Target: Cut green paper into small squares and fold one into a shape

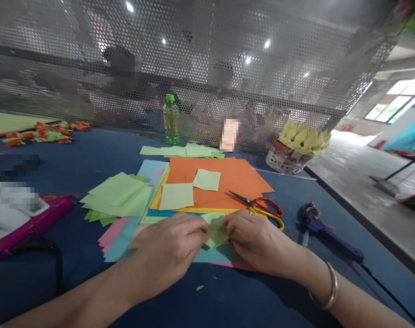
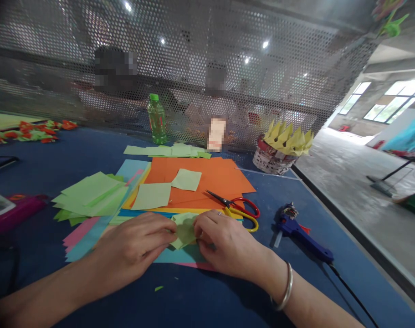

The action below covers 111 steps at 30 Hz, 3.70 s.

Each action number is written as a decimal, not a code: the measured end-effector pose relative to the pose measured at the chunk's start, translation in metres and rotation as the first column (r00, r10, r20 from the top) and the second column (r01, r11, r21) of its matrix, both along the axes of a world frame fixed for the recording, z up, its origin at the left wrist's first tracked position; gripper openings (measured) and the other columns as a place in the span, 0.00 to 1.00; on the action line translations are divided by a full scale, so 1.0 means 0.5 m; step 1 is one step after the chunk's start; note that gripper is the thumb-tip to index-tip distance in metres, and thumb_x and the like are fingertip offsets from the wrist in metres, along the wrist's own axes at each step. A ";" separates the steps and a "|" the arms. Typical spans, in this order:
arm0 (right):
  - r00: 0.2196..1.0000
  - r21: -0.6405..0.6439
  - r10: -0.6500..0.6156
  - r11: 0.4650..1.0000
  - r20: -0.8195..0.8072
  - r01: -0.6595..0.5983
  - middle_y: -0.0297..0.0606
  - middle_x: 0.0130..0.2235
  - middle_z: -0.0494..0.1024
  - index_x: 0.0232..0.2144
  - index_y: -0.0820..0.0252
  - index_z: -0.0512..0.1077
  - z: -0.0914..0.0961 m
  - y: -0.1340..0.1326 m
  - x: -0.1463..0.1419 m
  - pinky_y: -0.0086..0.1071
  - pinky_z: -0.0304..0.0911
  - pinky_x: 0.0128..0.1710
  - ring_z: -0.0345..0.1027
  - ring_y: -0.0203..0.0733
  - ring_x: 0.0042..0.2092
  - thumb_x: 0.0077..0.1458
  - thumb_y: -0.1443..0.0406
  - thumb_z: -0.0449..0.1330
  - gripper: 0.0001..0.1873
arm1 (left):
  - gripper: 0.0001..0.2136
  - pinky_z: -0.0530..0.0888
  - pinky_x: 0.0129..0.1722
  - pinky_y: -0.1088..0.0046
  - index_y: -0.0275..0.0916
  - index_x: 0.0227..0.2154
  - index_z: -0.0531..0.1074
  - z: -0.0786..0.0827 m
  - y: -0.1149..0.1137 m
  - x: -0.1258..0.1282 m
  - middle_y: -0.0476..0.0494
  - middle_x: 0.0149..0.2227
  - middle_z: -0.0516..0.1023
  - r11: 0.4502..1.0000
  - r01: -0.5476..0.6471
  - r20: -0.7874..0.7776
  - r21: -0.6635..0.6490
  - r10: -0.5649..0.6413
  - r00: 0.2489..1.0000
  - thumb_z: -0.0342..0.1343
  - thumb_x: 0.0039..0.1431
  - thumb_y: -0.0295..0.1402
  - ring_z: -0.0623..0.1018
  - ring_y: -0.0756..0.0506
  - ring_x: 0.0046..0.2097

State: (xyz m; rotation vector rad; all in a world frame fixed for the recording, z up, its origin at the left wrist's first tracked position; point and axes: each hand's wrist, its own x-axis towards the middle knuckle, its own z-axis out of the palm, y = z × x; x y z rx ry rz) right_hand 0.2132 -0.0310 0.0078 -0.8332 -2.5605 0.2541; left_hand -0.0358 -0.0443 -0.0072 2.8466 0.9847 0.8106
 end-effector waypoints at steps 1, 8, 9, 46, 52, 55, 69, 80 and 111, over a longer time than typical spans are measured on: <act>1.000 -0.023 -0.013 1.000 0.003 0.013 0.40 0.38 0.75 0.36 0.58 0.65 -0.001 0.001 0.000 0.34 0.68 0.41 0.71 0.42 0.42 0.51 0.78 0.55 0.13 | 0.12 0.70 0.40 0.69 0.42 0.39 0.75 0.000 0.000 -0.001 0.46 0.41 0.77 1.000 -0.002 0.003 -0.004 0.002 1.000 0.47 0.65 0.24 0.75 0.46 0.42; 1.000 -0.103 0.008 0.995 0.023 -0.006 0.43 0.44 0.74 0.36 0.59 0.67 -0.002 0.006 0.001 0.35 0.68 0.46 0.70 0.43 0.47 0.52 0.77 0.56 0.12 | 0.13 0.70 0.41 0.68 0.42 0.37 0.76 -0.002 0.003 -0.003 0.46 0.41 0.77 1.000 -0.011 0.017 -0.024 0.011 1.000 0.48 0.63 0.21 0.75 0.45 0.43; 1.000 -0.101 0.018 0.995 0.021 -0.016 0.43 0.44 0.74 0.34 0.59 0.67 -0.002 0.006 0.001 0.35 0.68 0.46 0.70 0.43 0.47 0.53 0.77 0.55 0.10 | 0.13 0.70 0.42 0.68 0.42 0.37 0.76 -0.003 0.003 -0.003 0.46 0.41 0.77 1.000 -0.014 0.026 -0.018 0.014 1.000 0.48 0.63 0.20 0.75 0.45 0.43; 1.000 -0.080 0.019 0.997 0.002 -0.019 0.41 0.37 0.76 0.27 0.58 0.63 -0.004 -0.005 -0.004 0.31 0.66 0.38 0.71 0.40 0.38 0.52 0.78 0.54 0.11 | 0.09 0.72 0.47 0.64 0.41 0.40 0.72 -0.001 -0.008 0.001 0.43 0.49 0.76 0.997 -0.069 0.040 0.018 0.068 0.997 0.48 0.65 0.26 0.76 0.43 0.49; 1.000 -0.091 0.014 0.996 0.010 -0.013 0.41 0.36 0.76 0.28 0.59 0.63 -0.005 -0.003 -0.004 0.31 0.65 0.37 0.70 0.40 0.37 0.52 0.78 0.54 0.10 | 0.09 0.73 0.45 0.66 0.41 0.45 0.71 -0.009 -0.003 0.002 0.43 0.50 0.75 0.995 -0.101 0.019 -0.007 0.101 0.995 0.48 0.65 0.26 0.76 0.44 0.48; 1.000 -0.093 0.013 0.996 0.014 -0.011 0.41 0.36 0.76 0.29 0.59 0.63 -0.005 -0.003 -0.004 0.31 0.65 0.37 0.70 0.40 0.38 0.52 0.77 0.54 0.09 | 0.10 0.73 0.40 0.67 0.41 0.44 0.70 -0.012 -0.002 0.001 0.43 0.47 0.77 0.994 -0.101 -0.013 -0.033 0.101 0.995 0.47 0.66 0.26 0.78 0.44 0.44; 0.999 -0.099 -0.049 0.994 0.015 0.050 0.38 0.36 0.74 0.36 0.60 0.68 -0.014 0.001 -0.002 0.29 0.62 0.36 0.68 0.39 0.38 0.56 0.73 0.58 0.06 | 0.10 0.71 0.36 0.66 0.42 0.45 0.67 -0.008 -0.001 0.000 0.44 0.46 0.78 0.968 -0.197 -0.097 -0.156 0.184 0.978 0.43 0.67 0.29 0.78 0.43 0.43; 0.974 -0.183 -0.201 0.967 -0.105 0.179 0.35 0.30 0.76 0.34 0.58 0.76 -0.024 0.003 -0.011 0.28 0.60 0.33 0.69 0.37 0.33 0.56 0.70 0.61 0.04 | 0.09 0.69 0.35 0.72 0.43 0.40 0.72 0.009 0.003 0.006 0.48 0.39 0.79 0.957 -0.135 0.021 -0.257 0.145 0.989 0.48 0.68 0.37 0.78 0.46 0.39; 0.869 -0.449 -0.481 0.805 -0.112 0.388 0.29 0.29 0.74 0.43 0.54 0.72 -0.037 0.001 -0.025 0.27 0.61 0.29 0.68 0.35 0.28 0.54 0.65 0.63 0.12 | 0.04 0.72 0.38 0.69 0.45 0.36 0.72 0.006 0.020 0.026 0.50 0.33 0.78 0.873 -0.327 0.137 -0.361 0.397 0.908 0.55 0.58 0.32 0.77 0.44 0.39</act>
